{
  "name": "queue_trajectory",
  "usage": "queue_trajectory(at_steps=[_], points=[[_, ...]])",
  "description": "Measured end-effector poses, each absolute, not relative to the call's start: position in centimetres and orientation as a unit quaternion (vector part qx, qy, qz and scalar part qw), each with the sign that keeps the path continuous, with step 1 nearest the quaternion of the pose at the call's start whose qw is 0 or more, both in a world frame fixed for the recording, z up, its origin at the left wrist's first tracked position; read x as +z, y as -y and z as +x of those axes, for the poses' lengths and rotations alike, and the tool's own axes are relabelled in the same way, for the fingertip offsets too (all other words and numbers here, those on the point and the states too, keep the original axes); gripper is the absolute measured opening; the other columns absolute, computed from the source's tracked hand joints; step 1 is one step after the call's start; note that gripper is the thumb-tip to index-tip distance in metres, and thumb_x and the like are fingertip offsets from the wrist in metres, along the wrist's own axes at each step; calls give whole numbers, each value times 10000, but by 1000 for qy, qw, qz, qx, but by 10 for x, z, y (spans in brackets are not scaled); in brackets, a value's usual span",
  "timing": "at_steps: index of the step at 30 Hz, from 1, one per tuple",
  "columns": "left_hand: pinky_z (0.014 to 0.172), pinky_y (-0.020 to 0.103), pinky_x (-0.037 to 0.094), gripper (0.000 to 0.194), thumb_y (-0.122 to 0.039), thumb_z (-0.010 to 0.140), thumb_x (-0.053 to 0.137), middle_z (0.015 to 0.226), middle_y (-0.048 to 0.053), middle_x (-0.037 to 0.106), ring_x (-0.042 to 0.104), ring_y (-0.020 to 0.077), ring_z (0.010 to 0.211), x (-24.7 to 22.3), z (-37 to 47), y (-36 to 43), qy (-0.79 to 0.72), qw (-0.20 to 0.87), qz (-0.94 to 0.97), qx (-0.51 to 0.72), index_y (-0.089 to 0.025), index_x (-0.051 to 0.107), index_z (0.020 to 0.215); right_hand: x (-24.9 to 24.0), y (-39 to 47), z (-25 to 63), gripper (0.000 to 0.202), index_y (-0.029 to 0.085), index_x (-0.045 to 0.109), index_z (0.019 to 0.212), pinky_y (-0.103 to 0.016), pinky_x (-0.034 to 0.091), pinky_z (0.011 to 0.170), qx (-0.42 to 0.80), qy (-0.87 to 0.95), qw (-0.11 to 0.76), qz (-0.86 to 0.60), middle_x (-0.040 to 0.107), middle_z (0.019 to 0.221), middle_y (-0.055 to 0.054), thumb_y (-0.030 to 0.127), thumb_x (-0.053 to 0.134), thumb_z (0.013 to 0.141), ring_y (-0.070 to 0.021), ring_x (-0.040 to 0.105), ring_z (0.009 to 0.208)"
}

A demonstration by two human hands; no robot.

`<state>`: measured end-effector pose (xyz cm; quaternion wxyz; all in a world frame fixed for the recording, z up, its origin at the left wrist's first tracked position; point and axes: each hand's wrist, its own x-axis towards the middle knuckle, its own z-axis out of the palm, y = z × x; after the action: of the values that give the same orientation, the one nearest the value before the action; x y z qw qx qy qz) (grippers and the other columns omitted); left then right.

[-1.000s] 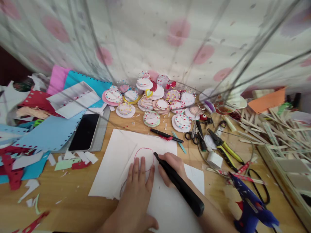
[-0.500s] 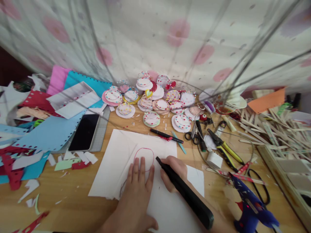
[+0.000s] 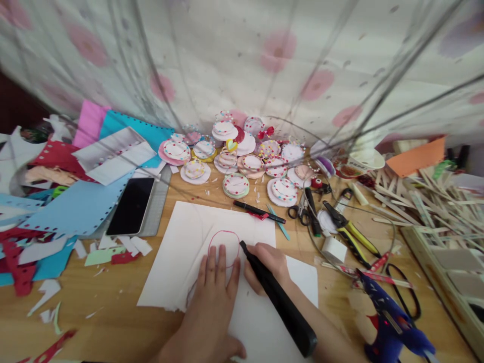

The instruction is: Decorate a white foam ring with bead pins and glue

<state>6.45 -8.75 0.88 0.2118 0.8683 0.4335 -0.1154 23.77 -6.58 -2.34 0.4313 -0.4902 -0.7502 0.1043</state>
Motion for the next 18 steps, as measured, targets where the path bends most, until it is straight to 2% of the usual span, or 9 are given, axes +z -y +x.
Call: queue_trajectory(at_steps=[8,18], points=[[1113,632,49,1350,-795,430,676,1527,260,-77,-249,438,1340,9,66,85,-429,210,870,-121,-91,188,1473,-21,68,234,150,217,484,856,-234,320,469,143,744,409,-508,396,589,44,115,520,753,-120,394,491],[1107,649,66,1348,-778,436,690,1522,264,-65,-214,452,1345,15,68,83,-431,213,868,-123,-85,187,1476,-22,69,234,131,221,451,781,-251,291,466,123,752,406,-504,357,582,48,122,532,753,-114,358,482]])
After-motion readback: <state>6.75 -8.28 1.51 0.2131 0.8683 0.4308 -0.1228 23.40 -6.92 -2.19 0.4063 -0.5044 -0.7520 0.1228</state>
